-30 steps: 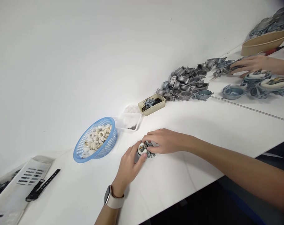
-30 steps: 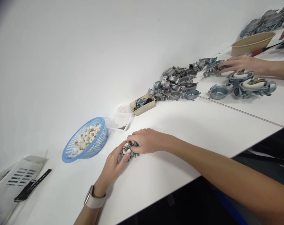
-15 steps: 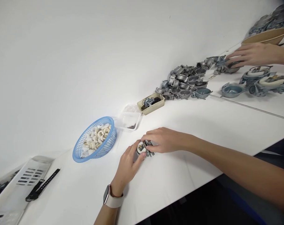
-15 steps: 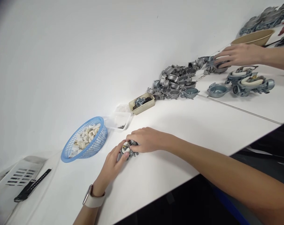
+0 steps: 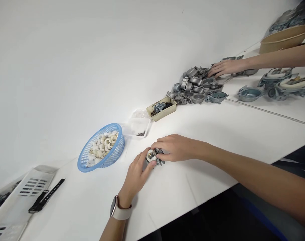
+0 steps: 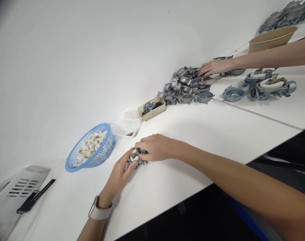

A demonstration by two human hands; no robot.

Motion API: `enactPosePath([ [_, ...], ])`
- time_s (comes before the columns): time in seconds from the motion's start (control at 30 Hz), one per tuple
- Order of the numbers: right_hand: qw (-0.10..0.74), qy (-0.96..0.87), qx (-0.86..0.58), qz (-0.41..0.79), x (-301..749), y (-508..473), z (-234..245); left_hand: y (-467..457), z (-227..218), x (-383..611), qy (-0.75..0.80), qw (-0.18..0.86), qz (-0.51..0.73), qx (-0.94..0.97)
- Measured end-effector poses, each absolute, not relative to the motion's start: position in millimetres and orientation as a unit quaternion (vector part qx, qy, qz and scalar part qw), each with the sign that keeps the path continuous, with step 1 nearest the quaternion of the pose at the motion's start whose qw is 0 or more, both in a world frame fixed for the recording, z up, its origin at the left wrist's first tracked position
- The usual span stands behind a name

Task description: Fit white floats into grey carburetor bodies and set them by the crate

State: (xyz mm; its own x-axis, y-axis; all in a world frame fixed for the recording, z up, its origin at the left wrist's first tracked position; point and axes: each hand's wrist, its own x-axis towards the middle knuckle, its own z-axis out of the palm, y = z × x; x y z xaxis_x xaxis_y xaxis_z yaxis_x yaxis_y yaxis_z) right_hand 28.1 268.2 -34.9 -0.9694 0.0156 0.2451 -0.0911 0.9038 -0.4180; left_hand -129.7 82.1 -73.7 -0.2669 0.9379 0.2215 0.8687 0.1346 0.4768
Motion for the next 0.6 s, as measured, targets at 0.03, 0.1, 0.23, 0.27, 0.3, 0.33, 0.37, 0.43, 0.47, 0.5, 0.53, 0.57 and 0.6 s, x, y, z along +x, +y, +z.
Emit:
enactPosePath([
  [0.03,0.12,-0.968,0.019,0.219,28.5,268.4,-34.8,81.9,-73.4,-129.6,0.751,0.067,0.264,0.602],
  [0.1,0.118,-0.967,0.02,0.224,29.4,268.8,-34.6,81.7,-72.8,-129.3,0.751,0.067,0.264,0.602],
  [0.23,0.105,-0.967,0.016,0.231,30.7,269.7,-34.2,82.2,-72.0,-128.5,0.752,0.065,0.263,0.601],
  [0.27,0.1,-0.968,0.014,0.232,30.8,269.8,-34.1,82.3,-71.8,-128.4,0.751,0.065,0.263,0.602],
  [0.3,0.097,-0.968,0.013,0.232,31.0,270.0,-34.0,82.4,-71.7,-128.3,0.751,0.066,0.263,0.602],
  [0.33,0.094,-0.968,0.013,0.234,31.1,270.1,-34.0,82.5,-71.6,-128.3,0.75,0.067,0.263,0.603],
  [0.37,0.092,-0.967,0.013,0.236,31.2,270.2,-34.0,82.6,-71.5,-128.3,0.75,0.066,0.264,0.603],
  [0.43,0.086,-0.967,0.012,0.24,31.5,270.3,-34.0,82.5,-71.3,-128.2,0.75,0.067,0.264,0.603],
  [0.47,0.083,-0.967,0.011,0.241,31.8,270.3,-33.9,82.4,-71.2,-128.2,0.751,0.067,0.263,0.602],
  [0.5,0.079,-0.967,0.009,0.242,32.2,270.2,-33.7,82.3,-71.1,-128.3,0.752,0.069,0.262,0.601],
  [0.53,0.075,-0.967,0.007,0.243,32.6,270.1,-33.4,82.2,-71.1,-128.4,0.753,0.071,0.261,0.6],
  [0.57,0.071,-0.967,0.005,0.245,33.1,270.0,-33.0,82.1,-71.2,-128.6,0.753,0.072,0.259,0.6],
  [0.6,0.067,-0.967,0.004,0.248,33.6,269.8,-32.6,82.0,-71.3,-128.8,0.754,0.073,0.258,0.599],
])
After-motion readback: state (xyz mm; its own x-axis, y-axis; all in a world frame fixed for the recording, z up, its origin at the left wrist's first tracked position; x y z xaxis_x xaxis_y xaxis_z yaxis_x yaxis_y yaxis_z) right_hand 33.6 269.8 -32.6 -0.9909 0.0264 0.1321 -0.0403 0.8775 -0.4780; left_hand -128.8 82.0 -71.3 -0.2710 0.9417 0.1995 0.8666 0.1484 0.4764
